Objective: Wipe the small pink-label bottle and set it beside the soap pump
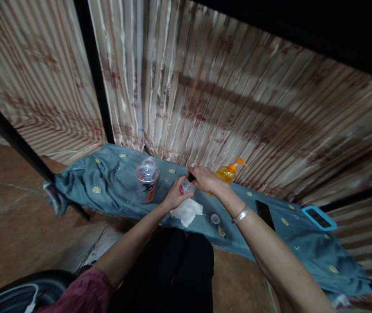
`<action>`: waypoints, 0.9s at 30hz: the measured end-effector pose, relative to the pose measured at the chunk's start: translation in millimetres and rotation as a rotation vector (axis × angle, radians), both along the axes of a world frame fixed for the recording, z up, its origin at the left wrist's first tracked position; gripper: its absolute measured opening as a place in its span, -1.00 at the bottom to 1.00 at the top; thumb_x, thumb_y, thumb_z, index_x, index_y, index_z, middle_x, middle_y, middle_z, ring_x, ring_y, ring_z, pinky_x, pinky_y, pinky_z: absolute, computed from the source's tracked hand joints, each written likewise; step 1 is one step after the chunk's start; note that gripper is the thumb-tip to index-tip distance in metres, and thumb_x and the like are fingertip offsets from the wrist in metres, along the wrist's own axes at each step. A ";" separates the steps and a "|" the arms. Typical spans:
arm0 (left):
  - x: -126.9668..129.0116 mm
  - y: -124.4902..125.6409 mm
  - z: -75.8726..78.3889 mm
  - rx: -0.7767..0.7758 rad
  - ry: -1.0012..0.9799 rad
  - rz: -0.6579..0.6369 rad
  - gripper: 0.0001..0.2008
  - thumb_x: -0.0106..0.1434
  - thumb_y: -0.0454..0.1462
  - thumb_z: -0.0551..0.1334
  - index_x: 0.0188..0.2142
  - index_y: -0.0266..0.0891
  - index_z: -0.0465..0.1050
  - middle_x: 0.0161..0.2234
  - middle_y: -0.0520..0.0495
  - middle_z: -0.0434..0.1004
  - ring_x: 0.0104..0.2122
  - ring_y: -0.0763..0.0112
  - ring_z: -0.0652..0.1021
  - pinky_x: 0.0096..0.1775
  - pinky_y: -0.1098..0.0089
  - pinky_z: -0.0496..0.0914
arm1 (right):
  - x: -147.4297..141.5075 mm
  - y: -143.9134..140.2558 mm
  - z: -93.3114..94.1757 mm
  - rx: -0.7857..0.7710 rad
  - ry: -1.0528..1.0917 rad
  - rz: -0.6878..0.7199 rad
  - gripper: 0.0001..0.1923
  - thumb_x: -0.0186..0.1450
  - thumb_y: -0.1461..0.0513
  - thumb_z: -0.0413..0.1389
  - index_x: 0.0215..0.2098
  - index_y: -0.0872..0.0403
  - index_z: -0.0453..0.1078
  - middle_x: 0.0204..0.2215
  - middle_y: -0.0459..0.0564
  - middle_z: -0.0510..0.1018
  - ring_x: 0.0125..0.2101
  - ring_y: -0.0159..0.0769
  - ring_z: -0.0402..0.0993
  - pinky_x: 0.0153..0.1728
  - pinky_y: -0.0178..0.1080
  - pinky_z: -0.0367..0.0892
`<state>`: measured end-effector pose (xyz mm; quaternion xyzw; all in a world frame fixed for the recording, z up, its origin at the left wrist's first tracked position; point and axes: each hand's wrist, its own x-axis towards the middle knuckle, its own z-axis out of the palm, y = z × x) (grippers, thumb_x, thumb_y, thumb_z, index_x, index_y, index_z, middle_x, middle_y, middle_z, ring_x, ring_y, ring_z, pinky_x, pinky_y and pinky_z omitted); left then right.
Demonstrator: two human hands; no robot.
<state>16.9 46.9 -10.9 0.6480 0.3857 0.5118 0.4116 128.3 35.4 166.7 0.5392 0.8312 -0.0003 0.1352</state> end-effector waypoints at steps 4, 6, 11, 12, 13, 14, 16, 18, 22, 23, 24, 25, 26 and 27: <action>0.4 0.0 -0.2 0.002 -0.009 -0.009 -0.32 -0.02 -0.32 0.44 0.10 -0.29 0.30 0.08 -0.26 0.39 0.12 0.06 0.42 0.20 0.05 0.27 | 1.1 2.7 -4.6 -0.026 -0.003 0.005 -0.74 0.35 0.17 0.13 -0.03 0.10 0.40 -0.15 -0.01 0.55 -0.12 -0.26 0.51 -0.07 -0.06 0.43; 0.4 -0.1 -0.6 0.003 -0.014 -0.005 -0.33 -0.02 -0.33 0.44 0.10 -0.25 0.31 0.08 -0.23 0.40 0.11 0.07 0.42 0.20 0.04 0.27 | 0.9 4.7 -6.5 -0.031 -0.016 -0.003 -0.74 0.35 0.16 0.12 -0.03 0.09 0.41 -0.16 -0.01 0.55 -0.14 -0.26 0.51 -0.08 -0.07 0.43; -0.2 -0.4 -1.2 -0.004 -0.010 -0.005 -0.32 -0.02 -0.28 0.46 0.10 -0.20 0.31 0.08 -0.20 0.40 0.11 0.05 0.42 0.19 0.02 0.27 | -1.8 8.9 -11.6 -0.001 -0.080 -0.060 -0.74 0.37 0.09 0.09 -0.14 0.11 0.44 -0.21 -0.01 0.56 -0.16 -0.27 0.52 -0.09 -0.08 0.43; -0.3 -0.3 -1.2 -0.004 -0.007 -0.006 -0.32 -0.02 -0.27 0.46 0.10 -0.21 0.31 0.09 -0.21 0.40 0.12 0.05 0.42 0.20 0.02 0.26 | -2.4 9.3 -13.0 0.016 -0.092 -0.078 -0.71 0.37 0.06 0.08 -0.17 0.11 0.44 -0.22 0.00 0.56 -0.16 -0.27 0.52 -0.09 -0.07 0.43; -0.3 -0.2 -1.1 -0.003 -0.007 -0.006 -0.33 -0.02 -0.28 0.46 0.10 -0.21 0.31 0.08 -0.21 0.40 0.12 0.05 0.42 0.20 0.02 0.26 | -2.7 9.4 -14.3 0.032 -0.101 -0.096 -0.67 0.37 0.02 0.06 -0.18 0.12 0.45 -0.22 0.01 0.56 -0.17 -0.27 0.52 -0.09 -0.07 0.43; -0.2 0.0 -1.1 0.001 -0.009 -0.006 -0.33 -0.02 -0.28 0.46 0.09 -0.21 0.31 0.08 -0.21 0.40 0.12 0.05 0.42 0.20 0.02 0.26 | -2.8 9.3 -15.2 0.046 -0.106 -0.112 -0.63 0.37 -0.01 0.05 -0.19 0.12 0.45 -0.23 0.02 0.57 -0.17 -0.26 0.52 -0.08 -0.06 0.43; -0.1 0.2 -0.8 0.007 -0.017 -0.004 -0.34 -0.02 -0.29 0.45 0.08 -0.18 0.32 0.07 -0.19 0.41 0.12 0.06 0.42 0.21 0.02 0.25 | -2.2 8.2 -15.1 0.065 -0.096 -0.128 -0.58 0.37 -0.05 0.03 -0.17 0.12 0.45 -0.23 0.04 0.57 -0.17 -0.24 0.52 -0.08 -0.04 0.42; 0.0 0.1 -0.5 0.009 -0.016 -0.001 -0.34 -0.02 -0.30 0.45 0.08 -0.18 0.32 0.08 -0.18 0.41 0.11 0.07 0.43 0.21 0.01 0.25 | -0.8 6.4 -12.7 0.061 -0.050 -0.105 -0.58 0.35 -0.04 0.07 -0.04 0.12 0.41 -0.15 0.05 0.56 -0.12 -0.22 0.51 -0.06 -0.03 0.42; -0.6 -0.7 0.7 0.011 0.008 -0.006 -0.34 0.00 -0.31 0.44 0.10 -0.22 0.30 0.09 -0.22 0.40 0.12 0.07 0.43 0.20 0.03 0.26 | 1.6 4.3 -9.5 0.009 0.026 -0.043 -0.61 0.33 0.09 0.15 0.06 0.08 0.36 -0.10 0.00 0.54 -0.13 -0.26 0.51 -0.07 -0.07 0.43; -0.9 -0.8 0.8 0.013 0.011 -0.007 -0.34 0.00 -0.30 0.44 0.10 -0.23 0.30 0.09 -0.23 0.40 0.11 0.06 0.43 0.20 0.03 0.26 | 2.0 4.5 -10.4 0.009 0.020 -0.055 -0.68 0.35 0.09 0.12 -0.01 0.09 0.40 -0.16 -0.01 0.56 -0.16 -0.28 0.51 -0.09 -0.08 0.43; -1.1 -0.9 0.9 0.018 0.011 -0.008 -0.35 0.00 -0.30 0.44 0.09 -0.23 0.30 0.08 -0.23 0.41 0.11 0.06 0.43 0.19 0.03 0.27 | 2.2 5.0 -11.8 0.022 0.008 -0.075 -0.70 0.36 0.07 0.09 -0.09 0.10 0.43 -0.21 -0.02 0.56 -0.18 -0.28 0.52 -0.10 -0.07 0.43; -1.3 -0.9 0.9 0.025 0.009 -0.008 -0.36 0.00 -0.30 0.44 0.08 -0.22 0.31 0.06 -0.22 0.42 0.10 0.07 0.43 0.19 0.03 0.27 | 2.5 5.5 -13.3 0.040 -0.005 -0.101 -0.68 0.38 0.03 0.06 -0.16 0.11 0.44 -0.25 -0.01 0.56 -0.19 -0.27 0.52 -0.10 -0.06 0.43; -1.4 -0.8 0.7 0.033 0.006 -0.007 -0.37 0.00 -0.30 0.44 0.07 -0.22 0.32 0.05 -0.21 0.42 0.10 0.07 0.43 0.19 0.03 0.27 | 2.8 6.0 -14.6 0.058 -0.014 -0.125 -0.64 0.38 -0.01 0.04 -0.20 0.12 0.45 -0.26 0.00 0.56 -0.18 -0.26 0.52 -0.09 -0.05 0.43; -1.4 -0.7 0.3 0.039 0.003 -0.007 -0.37 0.00 -0.29 0.44 0.07 -0.21 0.32 0.05 -0.20 0.43 0.10 0.07 0.43 0.19 0.03 0.27 | 3.2 6.3 -15.5 0.070 -0.015 -0.140 -0.60 0.37 -0.04 0.03 -0.19 0.12 0.45 -0.25 0.02 0.56 -0.17 -0.25 0.52 -0.08 -0.03 0.42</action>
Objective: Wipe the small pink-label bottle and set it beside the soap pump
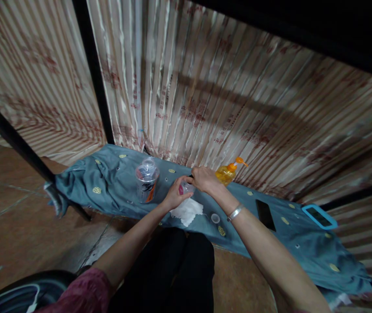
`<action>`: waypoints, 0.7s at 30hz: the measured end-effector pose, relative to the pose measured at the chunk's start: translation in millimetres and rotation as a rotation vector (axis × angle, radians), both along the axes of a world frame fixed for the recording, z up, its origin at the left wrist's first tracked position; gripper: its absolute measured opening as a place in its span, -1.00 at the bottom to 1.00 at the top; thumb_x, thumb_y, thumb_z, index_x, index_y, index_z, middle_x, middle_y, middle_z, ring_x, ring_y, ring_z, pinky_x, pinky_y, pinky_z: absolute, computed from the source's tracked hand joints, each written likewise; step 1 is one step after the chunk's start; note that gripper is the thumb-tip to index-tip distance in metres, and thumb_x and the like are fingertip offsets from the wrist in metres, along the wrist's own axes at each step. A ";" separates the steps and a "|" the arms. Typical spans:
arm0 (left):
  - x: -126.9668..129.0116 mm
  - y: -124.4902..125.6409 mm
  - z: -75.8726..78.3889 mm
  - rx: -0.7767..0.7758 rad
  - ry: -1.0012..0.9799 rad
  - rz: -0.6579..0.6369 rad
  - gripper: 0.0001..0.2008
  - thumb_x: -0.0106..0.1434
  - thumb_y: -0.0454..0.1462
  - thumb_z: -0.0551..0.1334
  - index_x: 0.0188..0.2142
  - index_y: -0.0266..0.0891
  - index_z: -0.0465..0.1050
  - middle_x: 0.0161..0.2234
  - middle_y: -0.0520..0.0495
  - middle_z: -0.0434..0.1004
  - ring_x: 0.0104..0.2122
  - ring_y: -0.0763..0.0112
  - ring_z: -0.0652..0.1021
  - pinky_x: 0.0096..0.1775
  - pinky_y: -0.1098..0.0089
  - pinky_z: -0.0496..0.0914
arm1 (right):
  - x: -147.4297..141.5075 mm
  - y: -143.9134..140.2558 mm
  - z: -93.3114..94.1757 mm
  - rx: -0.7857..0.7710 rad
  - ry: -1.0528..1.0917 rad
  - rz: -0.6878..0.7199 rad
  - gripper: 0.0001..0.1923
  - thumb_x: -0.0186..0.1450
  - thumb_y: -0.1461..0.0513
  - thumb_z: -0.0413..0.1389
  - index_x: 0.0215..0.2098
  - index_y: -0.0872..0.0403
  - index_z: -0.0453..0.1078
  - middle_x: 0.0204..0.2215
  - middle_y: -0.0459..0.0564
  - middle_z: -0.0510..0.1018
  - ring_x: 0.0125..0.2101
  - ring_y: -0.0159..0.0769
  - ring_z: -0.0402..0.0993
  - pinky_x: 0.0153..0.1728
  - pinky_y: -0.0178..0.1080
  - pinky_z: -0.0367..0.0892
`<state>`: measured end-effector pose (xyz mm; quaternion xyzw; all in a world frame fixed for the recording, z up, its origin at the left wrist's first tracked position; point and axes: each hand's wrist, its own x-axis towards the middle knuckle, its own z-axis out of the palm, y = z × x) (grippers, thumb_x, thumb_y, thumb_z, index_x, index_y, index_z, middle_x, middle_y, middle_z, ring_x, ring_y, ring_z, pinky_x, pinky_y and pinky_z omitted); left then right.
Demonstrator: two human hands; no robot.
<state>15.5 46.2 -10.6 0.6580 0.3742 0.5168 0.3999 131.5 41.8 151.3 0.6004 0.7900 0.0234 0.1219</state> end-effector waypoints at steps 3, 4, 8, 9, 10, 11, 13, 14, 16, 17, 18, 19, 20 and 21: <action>0.5 0.5 -1.1 -0.006 -0.004 0.003 -0.36 0.00 -0.29 0.44 0.08 -0.19 0.32 0.07 -0.18 0.41 0.10 0.08 0.43 0.19 0.03 0.27 | 1.2 -0.2 1.1 -0.024 0.043 0.032 -0.61 0.33 0.00 0.12 -0.04 0.11 0.41 -0.16 0.02 0.56 -0.12 -0.23 0.51 -0.06 -0.04 0.42; 0.8 0.7 -1.4 -0.011 -0.004 0.002 -0.35 0.00 -0.29 0.44 0.08 -0.19 0.31 0.07 -0.18 0.41 0.10 0.08 0.43 0.18 0.03 0.27 | 1.5 -0.5 2.1 -0.041 0.058 0.052 -0.62 0.32 0.04 0.14 0.00 0.09 0.39 -0.14 0.01 0.56 -0.12 -0.24 0.51 -0.06 -0.05 0.42; 1.4 0.9 -1.1 -0.009 -0.009 -0.002 -0.36 -0.01 -0.30 0.45 0.07 -0.19 0.33 0.05 -0.18 0.43 0.10 0.08 0.43 0.18 0.04 0.27 | 2.0 -0.6 3.1 -0.029 0.042 0.008 -0.65 0.36 -0.01 0.06 -0.18 0.11 0.45 -0.25 0.00 0.57 -0.19 -0.27 0.52 -0.10 -0.06 0.43; 1.3 0.8 -0.8 -0.006 -0.014 -0.001 -0.36 -0.02 -0.30 0.45 0.07 -0.19 0.33 0.05 -0.18 0.43 0.10 0.07 0.43 0.18 0.04 0.27 | 2.1 -0.2 2.7 -0.015 0.036 -0.015 -0.60 0.37 -0.05 0.03 -0.23 0.11 0.45 -0.27 0.01 0.56 -0.20 -0.26 0.52 -0.11 -0.05 0.43; 1.2 0.7 -0.5 -0.006 -0.019 0.000 -0.37 -0.01 -0.30 0.45 0.06 -0.19 0.33 0.05 -0.18 0.43 0.10 0.07 0.43 0.19 0.03 0.26 | 2.2 0.1 2.3 -0.007 0.040 -0.025 -0.57 0.36 -0.08 0.02 -0.22 0.11 0.45 -0.26 0.02 0.57 -0.19 -0.25 0.52 -0.11 -0.05 0.43; 0.9 0.5 -0.2 -0.010 -0.022 0.002 -0.37 -0.01 -0.30 0.45 0.07 -0.19 0.33 0.06 -0.18 0.42 0.11 0.07 0.42 0.19 0.03 0.26 | 2.4 0.3 2.0 -0.010 0.056 -0.016 -0.57 0.35 -0.07 0.04 -0.17 0.11 0.45 -0.23 0.03 0.57 -0.17 -0.24 0.52 -0.09 -0.05 0.42; 0.6 -0.1 0.5 -0.026 -0.018 0.002 -0.35 -0.01 -0.29 0.45 0.08 -0.19 0.32 0.08 -0.19 0.40 0.12 0.07 0.42 0.20 0.03 0.25 | 2.7 0.3 1.5 -0.043 0.097 0.036 -0.63 0.34 0.01 0.12 -0.04 0.09 0.42 -0.15 0.01 0.56 -0.13 -0.25 0.51 -0.07 -0.06 0.42; 0.5 -0.4 0.9 -0.034 -0.013 0.001 -0.34 -0.01 -0.29 0.45 0.08 -0.19 0.31 0.09 -0.19 0.40 0.12 0.07 0.42 0.21 0.02 0.24 | 2.7 0.0 1.1 -0.059 0.108 0.057 -0.64 0.33 0.05 0.14 -0.01 0.08 0.40 -0.14 -0.01 0.56 -0.12 -0.26 0.51 -0.07 -0.07 0.42; 0.5 -1.2 1.6 -0.039 -0.007 -0.003 -0.34 -0.01 -0.29 0.45 0.09 -0.21 0.31 0.08 -0.21 0.40 0.12 0.06 0.41 0.21 0.03 0.24 | 2.2 -0.9 -0.1 -0.058 0.095 0.049 -0.69 0.36 0.06 0.11 -0.07 0.09 0.43 -0.18 -0.02 0.57 -0.15 -0.27 0.52 -0.07 -0.07 0.43; 0.5 -1.5 2.0 -0.036 -0.009 -0.004 -0.35 -0.01 -0.29 0.45 0.08 -0.22 0.31 0.08 -0.21 0.40 0.12 0.06 0.41 0.20 0.03 0.25 | 1.9 -1.4 -0.8 -0.042 0.075 0.024 -0.67 0.37 0.03 0.07 -0.13 0.10 0.45 -0.22 -0.01 0.57 -0.16 -0.27 0.52 -0.08 -0.06 0.43; 0.5 -1.7 2.2 -0.033 -0.013 -0.004 -0.35 -0.01 -0.30 0.45 0.08 -0.22 0.31 0.07 -0.21 0.41 0.12 0.06 0.41 0.20 0.03 0.25 | 1.6 -2.0 -1.4 -0.021 0.057 -0.004 -0.62 0.38 -0.02 0.03 -0.18 0.11 0.46 -0.24 0.01 0.57 -0.17 -0.26 0.52 -0.08 -0.05 0.43; 0.3 -1.8 2.4 -0.030 -0.017 -0.004 -0.35 -0.01 -0.30 0.45 0.07 -0.22 0.32 0.07 -0.21 0.41 0.12 0.06 0.42 0.20 0.04 0.25 | 1.4 -2.6 -1.6 -0.001 0.045 -0.025 -0.57 0.38 -0.06 0.00 -0.19 0.12 0.46 -0.25 0.03 0.57 -0.16 -0.24 0.52 -0.08 -0.03 0.43; 0.0 -1.9 2.4 -0.029 -0.020 -0.004 -0.36 -0.01 -0.30 0.45 0.07 -0.22 0.32 0.07 -0.21 0.41 0.12 0.06 0.42 0.20 0.04 0.25 | 1.3 -3.1 -1.5 0.009 0.044 -0.032 -0.54 0.37 -0.09 -0.01 -0.16 0.12 0.45 -0.23 0.05 0.57 -0.15 -0.23 0.52 -0.08 -0.02 0.42; -0.2 -1.9 2.3 -0.031 -0.021 -0.006 -0.35 -0.01 -0.31 0.45 0.08 -0.21 0.31 0.07 -0.21 0.41 0.12 0.06 0.41 0.20 0.04 0.25 | 1.5 -3.5 -1.0 0.007 0.053 -0.022 -0.53 0.36 -0.09 0.02 -0.08 0.12 0.43 -0.20 0.05 0.57 -0.14 -0.22 0.52 -0.07 -0.02 0.42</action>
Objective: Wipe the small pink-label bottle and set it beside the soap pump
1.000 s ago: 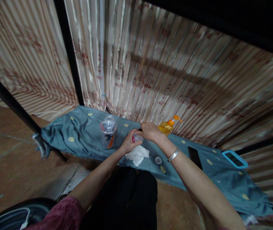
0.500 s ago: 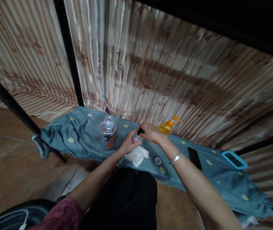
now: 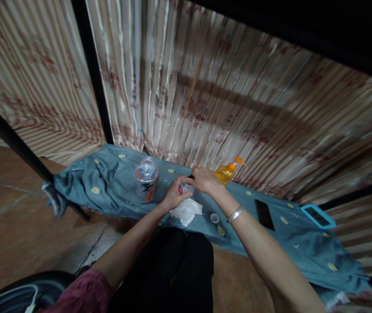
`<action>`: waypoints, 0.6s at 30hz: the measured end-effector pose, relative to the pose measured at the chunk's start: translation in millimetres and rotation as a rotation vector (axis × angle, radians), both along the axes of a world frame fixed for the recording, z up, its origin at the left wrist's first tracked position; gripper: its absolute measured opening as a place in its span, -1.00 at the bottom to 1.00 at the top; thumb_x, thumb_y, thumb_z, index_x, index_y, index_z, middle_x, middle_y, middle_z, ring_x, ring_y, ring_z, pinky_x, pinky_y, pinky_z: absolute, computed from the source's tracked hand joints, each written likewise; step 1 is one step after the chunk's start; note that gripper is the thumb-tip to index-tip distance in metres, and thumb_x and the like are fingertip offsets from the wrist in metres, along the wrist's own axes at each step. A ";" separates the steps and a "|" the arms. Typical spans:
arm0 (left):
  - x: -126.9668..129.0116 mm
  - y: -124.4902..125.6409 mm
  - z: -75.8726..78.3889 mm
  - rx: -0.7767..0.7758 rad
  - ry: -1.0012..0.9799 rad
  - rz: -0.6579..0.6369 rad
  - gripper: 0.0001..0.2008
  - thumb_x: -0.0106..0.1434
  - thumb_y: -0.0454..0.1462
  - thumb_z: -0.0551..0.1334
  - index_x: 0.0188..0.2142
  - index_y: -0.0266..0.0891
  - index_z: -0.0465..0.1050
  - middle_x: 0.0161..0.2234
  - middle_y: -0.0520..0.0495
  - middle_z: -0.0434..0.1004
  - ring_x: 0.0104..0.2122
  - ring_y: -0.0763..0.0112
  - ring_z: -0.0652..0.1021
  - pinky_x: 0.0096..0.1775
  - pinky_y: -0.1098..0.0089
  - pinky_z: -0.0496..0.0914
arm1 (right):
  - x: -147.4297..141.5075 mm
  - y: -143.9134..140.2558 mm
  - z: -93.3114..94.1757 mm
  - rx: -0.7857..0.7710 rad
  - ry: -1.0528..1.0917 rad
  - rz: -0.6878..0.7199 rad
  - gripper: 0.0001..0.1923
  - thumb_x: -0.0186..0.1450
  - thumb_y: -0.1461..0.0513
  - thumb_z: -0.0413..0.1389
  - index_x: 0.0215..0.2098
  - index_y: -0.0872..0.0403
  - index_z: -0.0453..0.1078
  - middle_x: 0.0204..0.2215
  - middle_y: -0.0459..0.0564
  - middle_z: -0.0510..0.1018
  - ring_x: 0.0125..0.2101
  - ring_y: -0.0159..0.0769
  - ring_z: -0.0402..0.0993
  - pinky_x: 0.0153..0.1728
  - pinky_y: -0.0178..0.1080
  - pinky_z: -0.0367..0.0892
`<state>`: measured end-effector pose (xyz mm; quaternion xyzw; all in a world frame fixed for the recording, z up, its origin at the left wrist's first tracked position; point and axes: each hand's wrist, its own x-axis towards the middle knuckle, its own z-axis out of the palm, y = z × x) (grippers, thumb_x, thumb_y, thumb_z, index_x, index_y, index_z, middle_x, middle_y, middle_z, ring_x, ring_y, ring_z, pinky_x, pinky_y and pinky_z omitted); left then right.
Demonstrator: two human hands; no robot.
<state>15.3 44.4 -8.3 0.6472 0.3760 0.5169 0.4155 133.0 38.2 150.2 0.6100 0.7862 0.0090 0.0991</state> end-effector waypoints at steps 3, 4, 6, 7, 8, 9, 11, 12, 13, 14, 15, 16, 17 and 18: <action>-0.4 0.3 -0.6 -0.017 0.005 -0.006 -0.34 0.00 -0.31 0.45 0.09 -0.20 0.30 0.09 -0.21 0.39 0.13 0.06 0.41 0.20 0.04 0.25 | 0.8 -0.9 1.6 -0.044 0.036 0.071 -0.58 0.34 0.04 0.13 0.08 0.08 0.36 -0.14 0.00 0.56 -0.14 -0.25 0.52 -0.06 -0.05 0.43; -0.3 0.3 -0.7 -0.020 0.007 -0.006 -0.34 -0.01 -0.31 0.45 0.09 -0.21 0.30 0.09 -0.21 0.39 0.13 0.05 0.40 0.20 0.04 0.26 | 0.9 -1.1 1.5 -0.053 0.035 0.079 -0.63 0.34 0.07 0.13 0.05 0.08 0.38 -0.16 -0.01 0.57 -0.15 -0.27 0.52 -0.07 -0.07 0.43; 0.3 0.1 -0.9 -0.016 0.005 -0.001 -0.35 -0.01 -0.31 0.45 0.08 -0.21 0.30 0.08 -0.21 0.40 0.13 0.06 0.41 0.19 0.04 0.26 | 0.2 -1.1 -0.4 -0.041 0.005 0.053 -0.70 0.37 0.05 0.08 -0.11 0.09 0.44 -0.23 -0.02 0.57 -0.18 -0.29 0.52 -0.10 -0.09 0.44; 0.6 0.0 -0.9 -0.007 0.001 0.001 -0.35 -0.01 -0.31 0.45 0.08 -0.21 0.31 0.07 -0.20 0.40 0.12 0.06 0.41 0.19 0.05 0.26 | -0.6 -1.0 -2.1 -0.022 -0.016 0.025 -0.65 0.38 0.01 0.04 -0.17 0.10 0.45 -0.26 -0.01 0.57 -0.19 -0.28 0.53 -0.12 -0.08 0.44; 0.8 -0.1 -1.0 0.004 -0.003 0.001 -0.36 -0.01 -0.31 0.45 0.07 -0.21 0.31 0.07 -0.20 0.41 0.11 0.07 0.41 0.19 0.05 0.25 | -1.6 -0.8 -3.9 -0.001 -0.037 -0.005 -0.60 0.38 -0.04 0.01 -0.22 0.11 0.46 -0.28 -0.01 0.57 -0.20 -0.27 0.53 -0.12 -0.08 0.44; 0.9 -0.2 -1.1 0.015 -0.006 -0.001 -0.37 0.00 -0.31 0.45 0.06 -0.21 0.32 0.06 -0.19 0.42 0.11 0.08 0.42 0.19 0.05 0.25 | -2.7 -0.8 -5.7 0.019 -0.054 -0.032 -0.55 0.38 -0.08 -0.01 -0.24 0.12 0.46 -0.29 0.00 0.57 -0.20 -0.27 0.53 -0.12 -0.06 0.44; 0.8 -0.2 -1.5 0.030 -0.010 0.000 -0.39 0.00 -0.31 0.45 0.04 -0.21 0.33 0.04 -0.18 0.43 0.10 0.08 0.42 0.19 0.05 0.25 | -4.6 -1.1 -8.3 0.051 -0.073 -0.074 -0.50 0.37 -0.12 -0.04 -0.25 0.12 0.46 -0.30 0.02 0.58 -0.20 -0.26 0.54 -0.11 -0.04 0.44; 0.7 0.0 -1.9 0.034 -0.012 0.002 -0.40 0.00 -0.32 0.45 0.04 -0.21 0.33 0.04 -0.18 0.43 0.10 0.08 0.42 0.19 0.05 0.25 | -5.1 -1.5 -8.7 0.061 -0.076 -0.087 -0.49 0.37 -0.13 -0.04 -0.26 0.13 0.46 -0.30 0.02 0.58 -0.20 -0.25 0.54 -0.10 -0.04 0.44; 0.4 0.3 -2.4 0.035 -0.014 0.005 -0.39 0.00 -0.31 0.45 0.04 -0.21 0.33 0.05 -0.18 0.42 0.11 0.08 0.41 0.20 0.05 0.25 | -5.2 -2.1 -8.4 0.067 -0.071 -0.091 -0.48 0.37 -0.13 -0.04 -0.25 0.13 0.46 -0.29 0.03 0.58 -0.20 -0.24 0.54 -0.10 -0.03 0.44; 0.2 0.6 -2.8 0.033 -0.016 0.007 -0.38 0.00 -0.31 0.45 0.05 -0.20 0.32 0.05 -0.18 0.42 0.11 0.08 0.41 0.20 0.04 0.25 | -4.8 -2.8 -7.6 0.068 -0.058 -0.083 -0.48 0.36 -0.13 -0.03 -0.21 0.13 0.46 -0.28 0.04 0.58 -0.19 -0.23 0.54 -0.09 -0.02 0.44; 0.1 0.9 -3.3 0.030 -0.017 0.008 -0.37 0.00 -0.31 0.45 0.06 -0.20 0.32 0.06 -0.18 0.41 0.11 0.08 0.41 0.20 0.04 0.25 | -4.1 -3.6 -6.4 0.062 -0.037 -0.060 -0.49 0.36 -0.12 -0.01 -0.13 0.13 0.45 -0.25 0.04 0.58 -0.17 -0.23 0.54 -0.09 -0.02 0.44; 0.0 1.2 -3.7 0.025 -0.015 0.008 -0.36 0.00 -0.30 0.45 0.07 -0.21 0.32 0.07 -0.19 0.41 0.11 0.07 0.42 0.20 0.04 0.25 | -3.1 -4.3 -5.0 0.050 -0.010 -0.026 -0.51 0.36 -0.09 0.02 -0.04 0.13 0.42 -0.22 0.04 0.58 -0.15 -0.23 0.54 -0.08 -0.02 0.44; 0.0 1.4 -4.0 0.020 -0.011 0.007 -0.35 0.00 -0.30 0.45 0.08 -0.21 0.31 0.07 -0.20 0.41 0.11 0.07 0.42 0.19 0.03 0.25 | -2.1 -4.9 -3.8 0.031 0.017 0.013 -0.54 0.36 -0.04 0.06 0.04 0.11 0.38 -0.18 0.03 0.57 -0.14 -0.23 0.53 -0.07 -0.03 0.44; 0.1 1.5 -4.3 0.015 -0.007 0.006 -0.35 0.00 -0.29 0.45 0.09 -0.21 0.31 0.07 -0.20 0.41 0.10 0.07 0.43 0.19 0.03 0.26 | -1.2 -5.2 -2.8 0.012 0.039 0.049 -0.56 0.36 0.02 0.09 0.10 0.09 0.35 -0.15 0.01 0.57 -0.13 -0.25 0.53 -0.06 -0.05 0.44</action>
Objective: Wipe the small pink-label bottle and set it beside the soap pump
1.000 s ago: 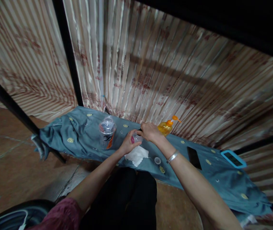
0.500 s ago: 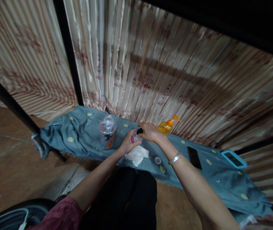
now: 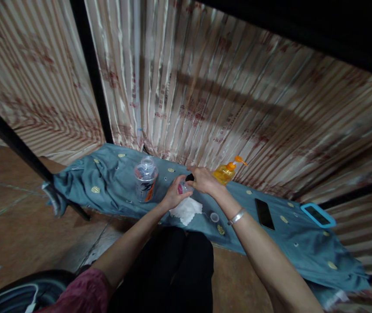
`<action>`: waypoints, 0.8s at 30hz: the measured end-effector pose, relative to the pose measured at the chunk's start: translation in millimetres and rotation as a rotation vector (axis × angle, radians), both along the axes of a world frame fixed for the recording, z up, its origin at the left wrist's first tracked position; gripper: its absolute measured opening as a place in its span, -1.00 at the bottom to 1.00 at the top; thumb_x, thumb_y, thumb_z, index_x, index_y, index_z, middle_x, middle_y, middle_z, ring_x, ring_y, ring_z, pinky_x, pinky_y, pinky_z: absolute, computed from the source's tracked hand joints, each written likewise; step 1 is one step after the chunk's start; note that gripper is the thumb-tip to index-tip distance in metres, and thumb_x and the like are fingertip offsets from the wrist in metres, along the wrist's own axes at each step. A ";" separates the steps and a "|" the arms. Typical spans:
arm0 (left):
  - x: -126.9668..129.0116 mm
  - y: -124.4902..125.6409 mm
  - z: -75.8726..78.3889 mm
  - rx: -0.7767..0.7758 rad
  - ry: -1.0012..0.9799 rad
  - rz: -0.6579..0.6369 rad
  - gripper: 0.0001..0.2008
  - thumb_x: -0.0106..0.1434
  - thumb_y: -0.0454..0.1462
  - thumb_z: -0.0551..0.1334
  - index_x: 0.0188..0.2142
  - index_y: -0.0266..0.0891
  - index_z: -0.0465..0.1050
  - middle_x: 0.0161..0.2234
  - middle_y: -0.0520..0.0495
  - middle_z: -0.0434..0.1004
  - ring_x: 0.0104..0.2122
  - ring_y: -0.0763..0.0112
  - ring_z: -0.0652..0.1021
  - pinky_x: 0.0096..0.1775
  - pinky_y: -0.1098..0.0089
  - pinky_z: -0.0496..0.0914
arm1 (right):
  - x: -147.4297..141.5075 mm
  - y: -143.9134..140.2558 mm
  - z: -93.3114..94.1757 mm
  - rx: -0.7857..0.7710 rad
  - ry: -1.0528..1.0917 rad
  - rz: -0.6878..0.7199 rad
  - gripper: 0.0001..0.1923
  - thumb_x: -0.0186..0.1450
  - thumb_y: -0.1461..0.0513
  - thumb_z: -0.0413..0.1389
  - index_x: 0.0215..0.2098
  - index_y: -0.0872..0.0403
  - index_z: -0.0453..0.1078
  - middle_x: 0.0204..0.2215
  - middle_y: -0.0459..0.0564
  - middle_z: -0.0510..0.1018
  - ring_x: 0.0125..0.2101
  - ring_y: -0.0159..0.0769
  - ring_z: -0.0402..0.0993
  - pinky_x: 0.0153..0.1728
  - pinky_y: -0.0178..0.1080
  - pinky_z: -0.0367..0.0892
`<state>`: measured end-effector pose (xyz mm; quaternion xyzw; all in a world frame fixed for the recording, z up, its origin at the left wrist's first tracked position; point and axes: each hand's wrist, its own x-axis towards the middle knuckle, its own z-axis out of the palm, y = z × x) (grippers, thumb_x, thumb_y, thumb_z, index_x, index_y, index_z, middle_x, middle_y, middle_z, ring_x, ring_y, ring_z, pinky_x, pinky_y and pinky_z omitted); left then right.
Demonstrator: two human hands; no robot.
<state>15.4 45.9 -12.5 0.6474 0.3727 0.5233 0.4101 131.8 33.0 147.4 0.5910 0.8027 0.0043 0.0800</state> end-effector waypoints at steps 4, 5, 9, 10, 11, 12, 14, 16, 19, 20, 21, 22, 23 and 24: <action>1.1 -0.7 -0.4 0.001 0.004 0.000 -0.34 -0.01 -0.30 0.46 0.08 -0.19 0.30 0.06 -0.18 0.41 0.11 0.07 0.42 0.18 0.04 0.26 | 0.1 -0.2 -2.7 -0.014 -0.019 0.000 -0.70 0.39 0.09 0.06 -0.06 0.11 0.43 -0.21 -0.02 0.58 -0.16 -0.28 0.53 -0.08 -0.07 0.44; 1.4 -1.1 -0.3 0.007 0.004 0.000 -0.35 -0.01 -0.30 0.45 0.08 -0.19 0.30 0.06 -0.18 0.41 0.11 0.07 0.42 0.18 0.05 0.26 | -0.9 -0.5 -4.6 0.006 -0.040 -0.031 -0.68 0.40 0.05 0.04 -0.11 0.12 0.44 -0.24 -0.01 0.58 -0.17 -0.27 0.54 -0.08 -0.06 0.44; 2.5 -2.1 0.3 0.032 0.010 -0.004 -0.41 0.00 -0.33 0.44 0.02 -0.22 0.33 0.02 -0.17 0.43 0.08 0.10 0.42 0.17 0.08 0.28 | -6.7 -3.0 -12.1 0.089 -0.101 -0.145 -0.54 0.38 -0.08 -0.02 -0.22 0.13 0.46 -0.29 0.01 0.59 -0.19 -0.26 0.55 -0.09 -0.05 0.44; 2.6 -2.1 0.4 0.029 0.018 0.002 -0.43 0.00 -0.33 0.43 0.01 -0.22 0.33 0.00 -0.17 0.43 0.07 0.09 0.43 0.16 0.08 0.29 | -7.9 -3.7 -13.1 0.100 -0.106 -0.161 -0.52 0.38 -0.09 -0.02 -0.23 0.13 0.46 -0.29 0.02 0.59 -0.19 -0.26 0.55 -0.09 -0.05 0.44; 2.6 -2.0 0.5 0.026 0.029 0.010 -0.44 0.00 -0.34 0.43 0.01 -0.24 0.33 0.00 -0.17 0.44 0.06 0.09 0.43 0.15 0.08 0.29 | -8.7 -4.3 -13.7 0.108 -0.105 -0.171 -0.51 0.38 -0.10 -0.03 -0.23 0.13 0.46 -0.29 0.03 0.59 -0.19 -0.26 0.55 -0.08 -0.05 0.44; 2.6 -1.7 0.4 0.024 0.038 0.017 -0.44 0.00 -0.34 0.43 0.01 -0.25 0.33 0.00 -0.18 0.44 0.06 0.08 0.44 0.15 0.07 0.29 | -9.0 -4.7 -13.9 0.112 -0.100 -0.174 -0.50 0.38 -0.11 -0.05 -0.23 0.13 0.46 -0.28 0.03 0.59 -0.18 -0.25 0.55 -0.08 -0.04 0.44; 2.5 -1.0 -0.2 0.026 0.045 0.028 -0.41 0.00 -0.34 0.43 0.03 -0.26 0.32 0.02 -0.21 0.43 0.09 0.07 0.43 0.17 0.06 0.28 | -7.9 -4.8 -12.9 0.112 -0.068 -0.152 -0.48 0.38 -0.12 -0.06 -0.16 0.14 0.45 -0.25 0.05 0.59 -0.16 -0.24 0.55 -0.07 -0.02 0.44; 2.6 -0.2 -1.3 0.030 0.042 0.029 -0.37 -0.01 -0.33 0.44 0.06 -0.25 0.31 0.07 -0.22 0.41 0.11 0.07 0.43 0.19 0.05 0.27 | -4.9 -3.9 -11.0 0.093 -0.013 -0.084 -0.48 0.37 -0.10 -0.01 0.02 0.13 0.39 -0.16 0.06 0.59 -0.11 -0.22 0.54 -0.05 -0.03 0.44; 3.4 0.5 -3.3 0.027 0.044 0.027 -0.34 -0.01 -0.31 0.45 0.09 -0.22 0.29 0.09 -0.22 0.40 0.10 0.06 0.44 0.18 0.02 0.28 | 0.0 -2.2 -8.6 0.038 0.033 0.011 -0.57 0.37 0.04 0.09 0.11 0.09 0.34 -0.10 0.02 0.57 -0.08 -0.25 0.52 -0.05 -0.06 0.44; 3.8 0.5 -3.8 0.028 0.045 0.029 -0.33 -0.01 -0.30 0.45 0.09 -0.22 0.29 0.09 -0.22 0.41 0.09 0.06 0.44 0.17 0.02 0.29 | 0.9 -1.9 -8.4 0.026 0.025 0.016 -0.63 0.37 0.08 0.09 0.06 0.09 0.38 -0.12 0.01 0.58 -0.10 -0.26 0.53 -0.06 -0.07 0.44; 4.2 0.4 -4.2 0.031 0.043 0.031 -0.34 -0.01 -0.30 0.45 0.09 -0.21 0.29 0.08 -0.21 0.41 0.09 0.06 0.44 0.17 0.02 0.29 | 1.1 -2.0 -8.7 0.024 0.007 0.004 -0.68 0.38 0.09 0.08 -0.01 0.11 0.41 -0.16 0.00 0.58 -0.12 -0.27 0.53 -0.07 -0.07 0.45; 4.7 0.3 -4.4 0.034 0.042 0.032 -0.34 -0.01 -0.30 0.45 0.08 -0.21 0.29 0.08 -0.21 0.41 0.09 0.06 0.44 0.17 0.02 0.29 | 0.5 -2.4 -9.3 0.033 -0.016 -0.018 -0.69 0.39 0.07 0.06 -0.07 0.12 0.43 -0.20 0.00 0.59 -0.14 -0.27 0.54 -0.08 -0.07 0.45; 5.1 0.1 -4.4 0.038 0.042 0.031 -0.35 -0.01 -0.30 0.45 0.08 -0.21 0.29 0.07 -0.20 0.41 0.10 0.07 0.44 0.17 0.03 0.28 | -0.7 -3.1 -10.1 0.049 -0.041 -0.044 -0.66 0.40 0.04 0.04 -0.11 0.13 0.44 -0.23 0.00 0.59 -0.15 -0.26 0.55 -0.08 -0.06 0.45; 5.3 -0.2 -4.2 0.041 0.043 0.031 -0.36 -0.01 -0.31 0.44 0.07 -0.21 0.30 0.07 -0.20 0.41 0.10 0.07 0.43 0.18 0.03 0.28 | -2.5 -4.0 -11.1 0.068 -0.065 -0.071 -0.62 0.40 0.00 0.02 -0.13 0.14 0.45 -0.24 0.01 0.59 -0.16 -0.26 0.55 -0.08 -0.05 0.45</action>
